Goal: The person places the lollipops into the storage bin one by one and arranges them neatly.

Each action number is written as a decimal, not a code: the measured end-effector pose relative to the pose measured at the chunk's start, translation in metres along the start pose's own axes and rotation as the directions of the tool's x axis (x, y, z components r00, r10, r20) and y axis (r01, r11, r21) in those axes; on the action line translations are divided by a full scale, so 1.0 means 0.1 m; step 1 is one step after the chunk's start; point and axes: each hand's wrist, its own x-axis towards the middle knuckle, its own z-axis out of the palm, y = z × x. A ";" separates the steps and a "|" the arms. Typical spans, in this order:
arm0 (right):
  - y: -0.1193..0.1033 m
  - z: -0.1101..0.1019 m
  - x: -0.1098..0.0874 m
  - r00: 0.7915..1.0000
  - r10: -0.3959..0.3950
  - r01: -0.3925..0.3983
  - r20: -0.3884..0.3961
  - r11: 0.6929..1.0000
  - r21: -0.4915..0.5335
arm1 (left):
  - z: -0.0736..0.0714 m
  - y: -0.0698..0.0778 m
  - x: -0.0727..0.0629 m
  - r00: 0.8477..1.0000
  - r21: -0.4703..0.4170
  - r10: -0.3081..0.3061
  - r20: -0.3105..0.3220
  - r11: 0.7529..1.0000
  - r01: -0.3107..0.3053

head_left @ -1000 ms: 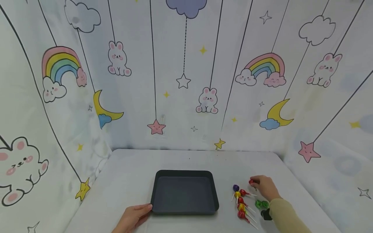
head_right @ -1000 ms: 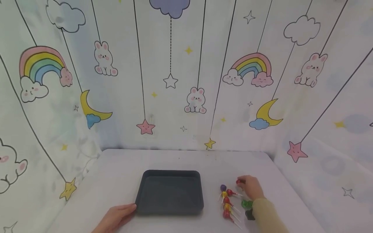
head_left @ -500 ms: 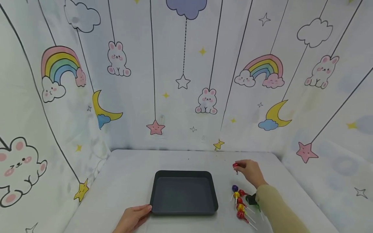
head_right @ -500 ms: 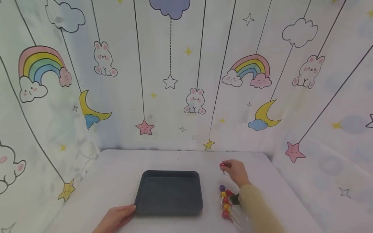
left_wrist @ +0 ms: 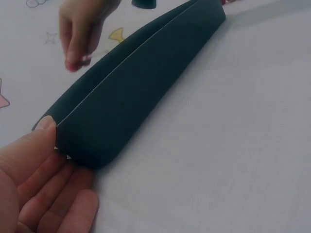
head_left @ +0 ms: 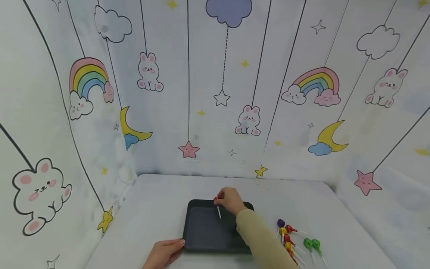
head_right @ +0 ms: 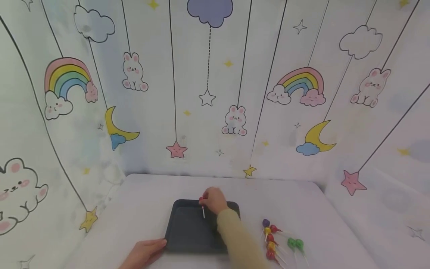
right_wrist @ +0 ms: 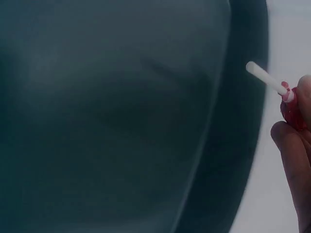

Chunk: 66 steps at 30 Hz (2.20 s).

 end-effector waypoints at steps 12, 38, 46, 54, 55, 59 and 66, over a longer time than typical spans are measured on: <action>-0.35 0.70 0.09 0.999 -0.035 0.042 0.041 0.981 -0.192 | 0.05 -0.04 0.05 0.998 0.007 -0.048 -0.038 0.999 0.049; -0.35 0.84 0.10 0.995 -0.090 0.081 -0.042 0.979 -0.185 | -0.01 -0.03 0.02 0.999 0.080 -0.013 -0.050 0.997 0.017; -0.38 0.82 0.10 0.996 -0.076 0.069 -0.035 0.981 -0.183 | -0.01 -0.04 0.04 0.999 0.085 -0.009 -0.040 0.996 0.013; -0.35 0.75 0.04 0.995 -0.090 0.084 -0.032 0.982 -0.168 | 0.02 -0.08 0.06 0.999 0.105 -0.014 -0.039 0.994 0.018; -0.34 0.72 0.02 0.995 -0.093 0.087 -0.030 0.982 -0.169 | 0.03 -0.09 0.07 0.999 0.110 -0.014 -0.038 0.994 0.018; -0.26 0.54 -0.03 0.990 -0.136 0.132 -0.020 0.980 -0.150 | 0.06 -0.12 0.10 0.999 0.129 -0.023 -0.030 0.991 0.027; 0.03 -0.21 -0.25 0.989 -0.150 0.149 0.007 0.988 0.036 | 0.01 -0.16 0.16 0.997 0.162 -0.070 -0.037 0.984 0.076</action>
